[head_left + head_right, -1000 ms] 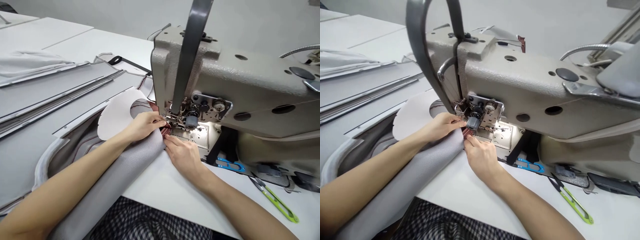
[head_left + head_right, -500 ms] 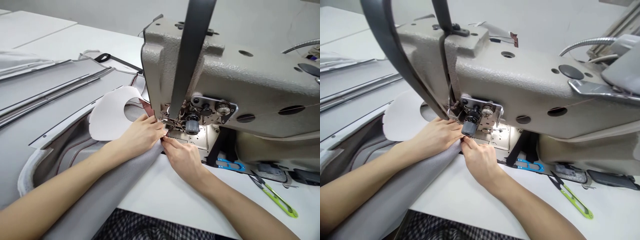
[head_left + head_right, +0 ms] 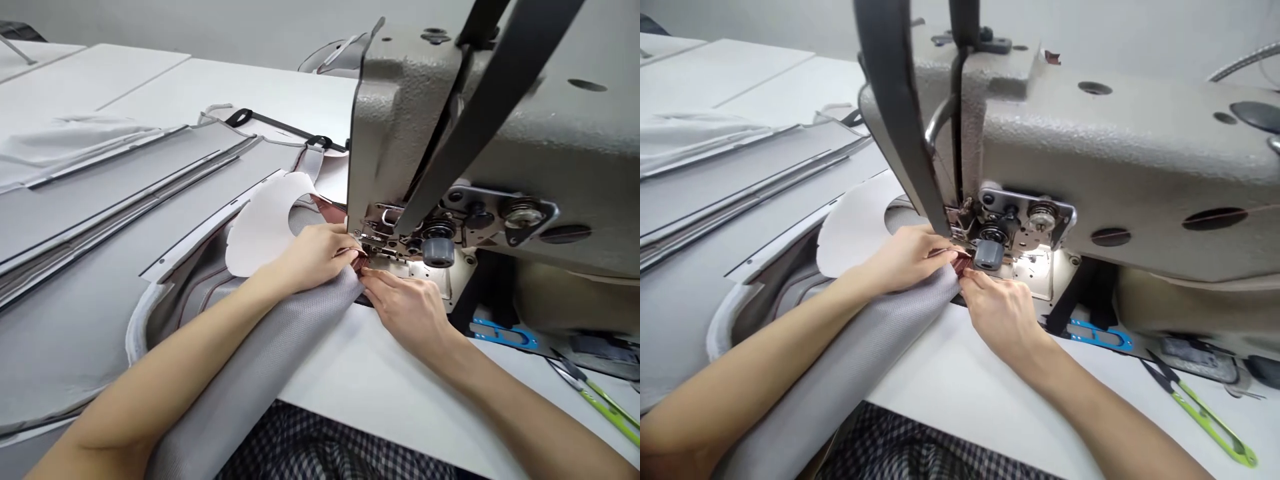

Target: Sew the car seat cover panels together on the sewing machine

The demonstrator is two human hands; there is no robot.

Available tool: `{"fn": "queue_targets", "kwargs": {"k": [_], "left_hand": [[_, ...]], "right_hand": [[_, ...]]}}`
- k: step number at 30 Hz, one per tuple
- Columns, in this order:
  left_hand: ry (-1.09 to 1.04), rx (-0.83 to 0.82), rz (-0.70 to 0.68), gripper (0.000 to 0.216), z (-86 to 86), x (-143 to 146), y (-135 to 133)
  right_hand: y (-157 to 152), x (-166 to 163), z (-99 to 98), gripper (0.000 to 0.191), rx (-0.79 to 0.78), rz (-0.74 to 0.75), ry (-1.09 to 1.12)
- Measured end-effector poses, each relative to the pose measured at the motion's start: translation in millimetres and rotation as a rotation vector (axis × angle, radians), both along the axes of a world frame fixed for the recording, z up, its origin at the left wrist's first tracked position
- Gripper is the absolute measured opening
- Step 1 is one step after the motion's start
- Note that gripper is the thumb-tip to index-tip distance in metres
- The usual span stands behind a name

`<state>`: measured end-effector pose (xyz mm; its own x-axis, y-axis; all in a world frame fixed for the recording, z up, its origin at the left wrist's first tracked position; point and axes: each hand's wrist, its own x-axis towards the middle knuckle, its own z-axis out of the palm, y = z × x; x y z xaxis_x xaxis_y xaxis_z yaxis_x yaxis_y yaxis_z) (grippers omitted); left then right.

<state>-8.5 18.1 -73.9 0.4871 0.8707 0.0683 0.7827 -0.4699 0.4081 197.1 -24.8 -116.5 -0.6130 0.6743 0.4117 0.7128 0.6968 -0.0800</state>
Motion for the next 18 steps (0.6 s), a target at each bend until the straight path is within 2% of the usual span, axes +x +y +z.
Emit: {"fn": "queue_targets", "kwargs": {"k": [3,7,10,13,15,18], "left_hand": [[0.016,0.018,0.056,0.029,-0.7,1,2],[0.129,0.049,-0.060,0.026,-0.5,4,-3],[0.223,0.079,-0.079,0.026,-0.3,5,-8],[0.235,0.059,-0.120,0.030,0.0,4,-8],[0.230,0.055,-0.133,0.032,0.3,3,-8],[0.246,0.059,-0.129,0.033,0.4,4,-9]], "right_hand": [[0,-1,-0.7,0.023,-0.055,-0.001,-0.028],[2,1,-1.4,0.026,-0.176,0.003,0.074],[6,8,0.2,0.030,-0.452,-0.017,0.424],[11,17,4.0,0.050,-0.775,-0.205,0.859],[14,19,6.1,0.059,-0.892,-0.289,1.032],[16,16,6.2,0.064,-0.950,-0.303,1.126]]}}
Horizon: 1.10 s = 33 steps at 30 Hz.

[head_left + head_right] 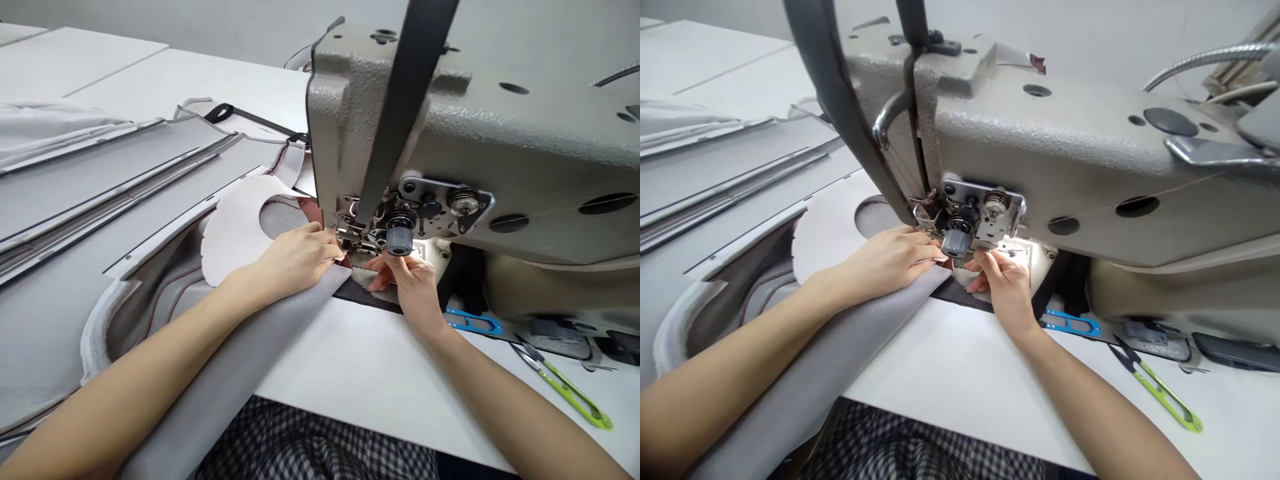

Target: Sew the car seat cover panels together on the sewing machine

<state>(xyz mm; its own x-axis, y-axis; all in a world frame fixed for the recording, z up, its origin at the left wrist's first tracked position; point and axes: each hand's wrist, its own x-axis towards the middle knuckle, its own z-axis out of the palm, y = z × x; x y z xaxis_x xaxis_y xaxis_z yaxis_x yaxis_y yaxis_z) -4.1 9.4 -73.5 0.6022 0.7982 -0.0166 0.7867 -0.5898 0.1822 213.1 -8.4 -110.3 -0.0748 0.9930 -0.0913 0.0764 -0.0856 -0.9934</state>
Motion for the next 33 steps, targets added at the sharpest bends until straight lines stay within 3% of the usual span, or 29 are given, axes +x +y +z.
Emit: {"fn": "queue_targets", "kwargs": {"k": [7,9,12,14,17,21,24,28,33], "left_hand": [[0.058,0.028,0.005,0.030,-2.1,3,-7],[0.050,0.045,-0.004,0.028,-2.2,3,-8],[0.017,0.072,0.006,0.029,-2.3,3,-10],[-0.009,0.072,0.025,0.030,-2.4,3,-10],[-0.134,0.013,0.116,0.034,-3.6,1,-6],[-0.457,-0.234,0.329,0.035,-11.5,-6,7],[-0.617,-0.367,0.382,0.039,-18.7,-11,13],[-0.668,-0.385,0.310,0.039,-18.2,-12,10],[-0.362,-0.200,0.062,0.036,-5.5,-8,-1]], "right_hand": [[0,0,-5.1,0.058,0.057,0.063,-0.051],[-3,1,-4.7,0.046,0.181,0.185,-0.167],[-7,-2,-5.7,0.026,0.490,0.380,-0.406],[-10,-7,-8.0,0.023,0.653,0.408,-0.557],[-11,-14,-10.3,0.019,0.752,0.412,-0.766],[-12,-18,-3.1,0.023,0.676,0.493,-1.005],[-13,-19,5.9,0.026,0.598,0.535,-1.099],[-14,-20,11.6,0.029,0.547,0.554,-1.141],[-14,-20,11.6,0.029,0.538,0.545,-1.157]]}}
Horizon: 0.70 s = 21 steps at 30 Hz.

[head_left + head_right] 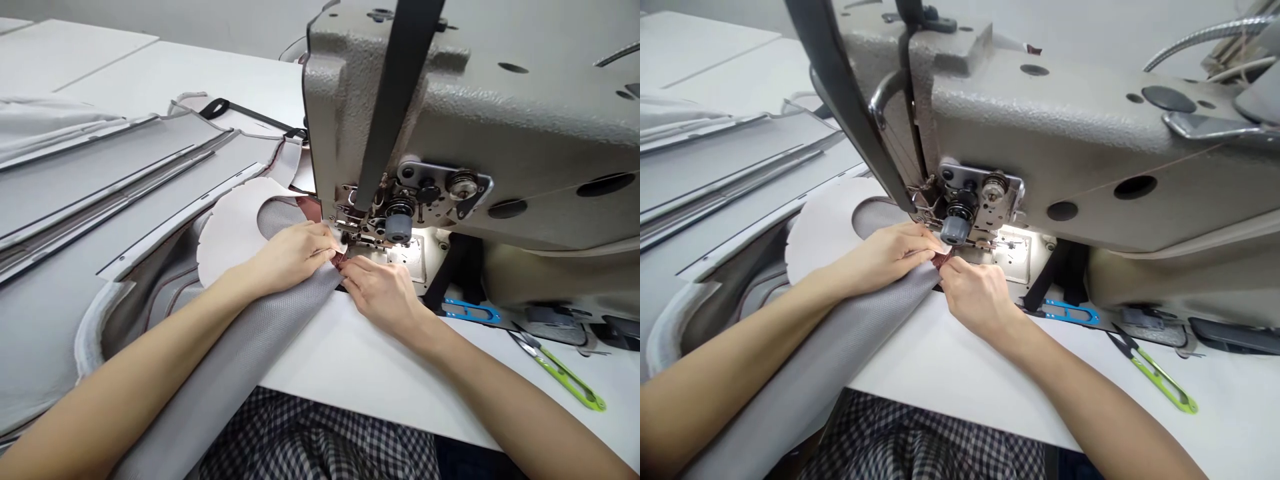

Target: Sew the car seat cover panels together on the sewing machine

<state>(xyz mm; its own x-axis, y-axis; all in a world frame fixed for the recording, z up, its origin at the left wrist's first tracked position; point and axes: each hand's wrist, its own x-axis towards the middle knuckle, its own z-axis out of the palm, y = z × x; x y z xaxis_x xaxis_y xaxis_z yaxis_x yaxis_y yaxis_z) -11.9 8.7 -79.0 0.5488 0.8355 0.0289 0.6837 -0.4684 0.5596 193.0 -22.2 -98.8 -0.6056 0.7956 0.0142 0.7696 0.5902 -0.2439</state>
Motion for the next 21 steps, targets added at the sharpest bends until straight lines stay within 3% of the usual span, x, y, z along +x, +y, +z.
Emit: {"fn": "queue_targets", "kwargs": {"k": [5,10,14,18,21], "left_hand": [[0.272,0.088,-0.033,0.036,7.1,7,-1],[0.395,0.174,-0.029,0.037,6.4,12,2],[0.346,0.164,-0.050,0.038,6.0,11,-10],[0.170,0.121,0.160,0.040,3.3,7,-27],[-0.020,0.031,0.222,0.039,-0.9,1,-23]], "right_hand": [[2,1,-1.0,0.029,0.018,-0.029,0.018],[5,2,-5.1,0.026,0.024,-0.072,0.078],[7,7,-12.2,0.022,0.018,-0.039,0.219],[9,16,-18.3,0.021,0.018,0.036,0.377],[7,16,-20.2,0.024,0.038,0.065,0.351]]}}
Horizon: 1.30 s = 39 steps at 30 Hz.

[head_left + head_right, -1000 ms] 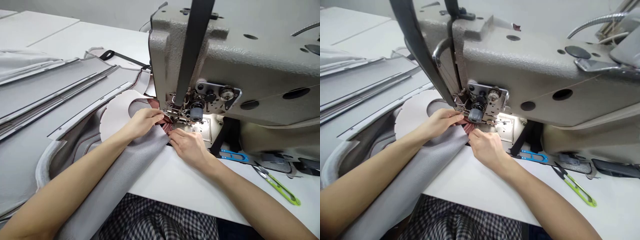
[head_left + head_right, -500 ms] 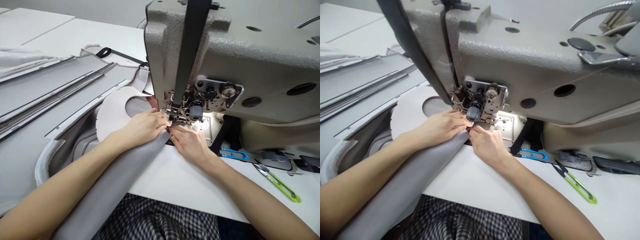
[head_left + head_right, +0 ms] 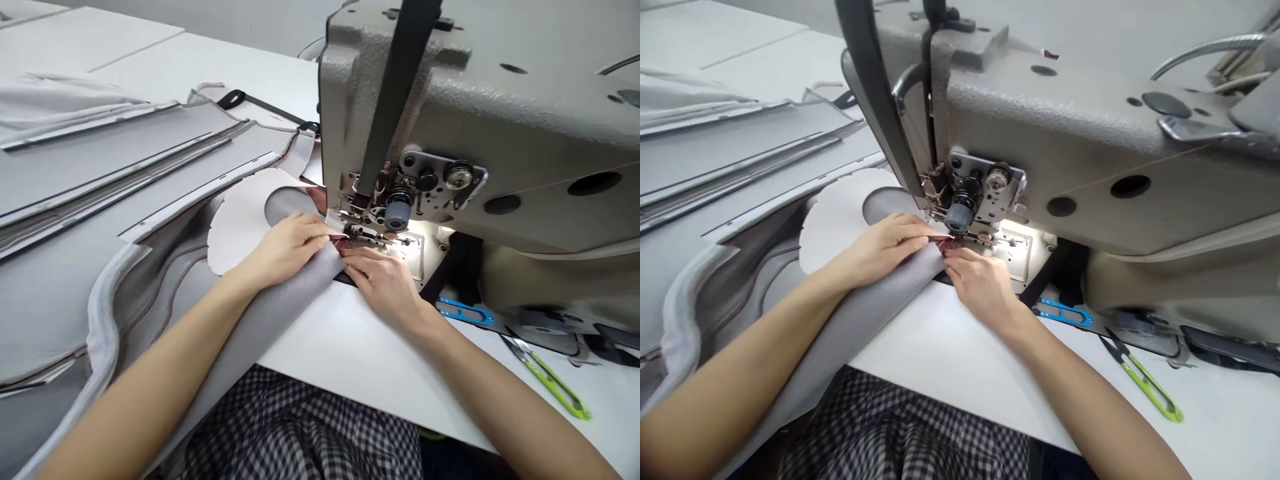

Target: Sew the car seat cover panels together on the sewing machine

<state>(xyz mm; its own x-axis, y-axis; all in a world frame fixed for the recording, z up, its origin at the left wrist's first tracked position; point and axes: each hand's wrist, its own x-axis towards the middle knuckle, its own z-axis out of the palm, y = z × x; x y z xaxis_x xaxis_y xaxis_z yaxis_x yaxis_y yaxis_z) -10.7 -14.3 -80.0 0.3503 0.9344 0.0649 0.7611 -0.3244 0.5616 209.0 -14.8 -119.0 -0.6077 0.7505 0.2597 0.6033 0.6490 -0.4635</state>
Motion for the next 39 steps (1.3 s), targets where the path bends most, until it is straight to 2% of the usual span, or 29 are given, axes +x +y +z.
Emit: {"fn": "queue_targets", "kwargs": {"k": [3,5,11,16,20,26,32,39], "left_hand": [[-0.120,-0.070,-0.044,0.037,-2.2,-9,14],[-0.116,-0.080,-0.093,0.036,-1.0,-12,19],[0.216,-0.007,-0.277,0.037,10.6,-1,13],[0.288,-0.040,-0.276,0.035,15.4,4,14],[0.241,-0.063,-0.298,0.034,13.6,0,18],[0.186,-0.013,-0.338,0.035,11.9,-2,33],[0.098,-0.119,-0.381,0.033,16.8,-6,43],[0.000,-0.092,-0.575,0.029,10.6,-25,68]], "right_hand": [[-3,-5,-0.2,0.027,0.044,-0.004,-0.064],[-5,-9,0.8,0.028,0.057,-0.026,-0.119],[-9,-14,5.9,0.030,0.095,-0.073,-0.312],[-10,-13,6.5,0.030,0.093,-0.078,-0.311],[-11,-14,7.2,0.029,0.067,-0.090,-0.296],[-7,-15,5.8,0.033,0.025,-0.112,-0.260],[-5,-13,2.2,0.038,0.045,-0.052,-0.166],[-11,-22,5.5,0.033,0.044,-0.161,-0.250]]}}
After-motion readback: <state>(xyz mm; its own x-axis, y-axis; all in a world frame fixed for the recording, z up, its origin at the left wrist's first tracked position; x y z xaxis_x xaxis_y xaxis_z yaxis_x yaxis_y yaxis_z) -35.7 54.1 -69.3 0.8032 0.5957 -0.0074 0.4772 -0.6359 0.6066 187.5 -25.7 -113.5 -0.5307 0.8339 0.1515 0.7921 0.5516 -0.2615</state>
